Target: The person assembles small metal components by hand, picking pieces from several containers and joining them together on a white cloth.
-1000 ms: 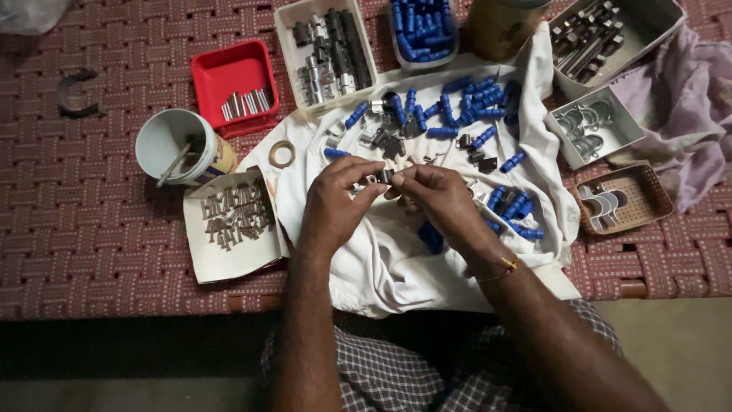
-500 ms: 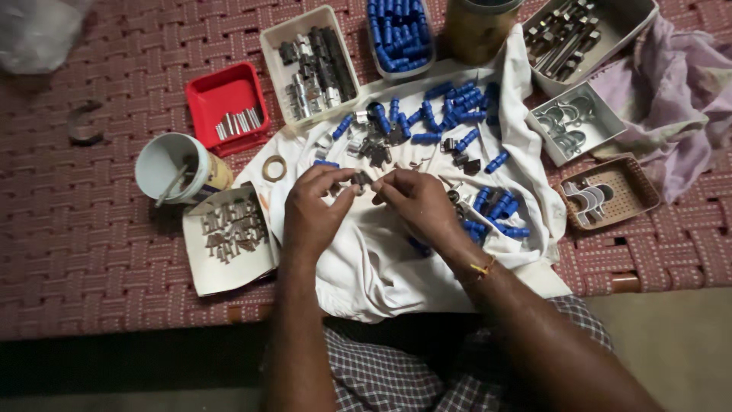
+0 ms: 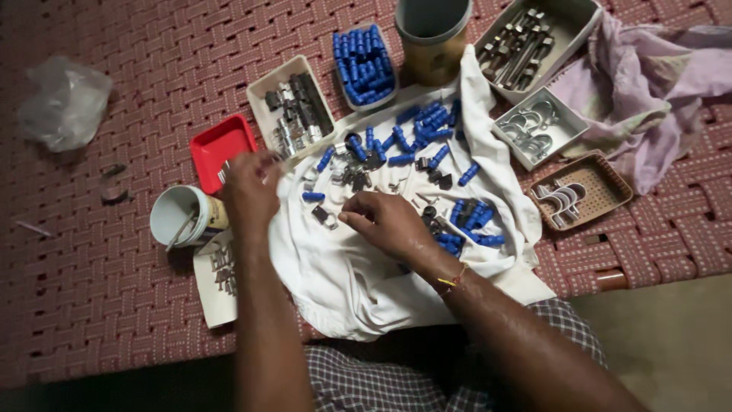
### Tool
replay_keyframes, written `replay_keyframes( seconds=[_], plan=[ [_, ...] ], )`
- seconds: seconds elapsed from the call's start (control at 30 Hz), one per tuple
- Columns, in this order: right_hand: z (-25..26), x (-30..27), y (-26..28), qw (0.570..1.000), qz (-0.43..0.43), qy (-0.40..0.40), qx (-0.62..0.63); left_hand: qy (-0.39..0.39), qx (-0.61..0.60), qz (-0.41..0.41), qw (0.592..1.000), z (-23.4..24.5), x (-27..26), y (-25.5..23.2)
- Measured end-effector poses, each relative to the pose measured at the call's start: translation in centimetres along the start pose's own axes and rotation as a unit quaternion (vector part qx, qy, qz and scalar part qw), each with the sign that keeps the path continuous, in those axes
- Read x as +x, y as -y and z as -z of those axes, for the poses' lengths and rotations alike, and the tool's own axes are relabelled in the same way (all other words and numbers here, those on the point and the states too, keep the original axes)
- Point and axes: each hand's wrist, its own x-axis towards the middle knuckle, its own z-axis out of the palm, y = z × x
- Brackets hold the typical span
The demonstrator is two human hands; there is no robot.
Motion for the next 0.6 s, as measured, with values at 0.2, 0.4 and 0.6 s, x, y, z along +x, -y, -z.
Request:
replay_keyframes(
  seconds=[0.2,0.4,0.6],
  plan=[
    [0.7,0.3,0.5,1.0,-0.014,0.006,-0.003,-0.05,0.097,-0.121,0.987,-3.0,8.9,4.7],
    [0.4,0.2,-0.1,1.0,0.001,0.011,0.007,-0.01,0.114,-0.078,0.99,-5.7,12.4,7.8],
    [0.5,0.3,0.3,1.0,-0.004,0.028,-0.009,-0.01,0.13,-0.097,0.987,-6.8,12.7,8.5]
  ],
)
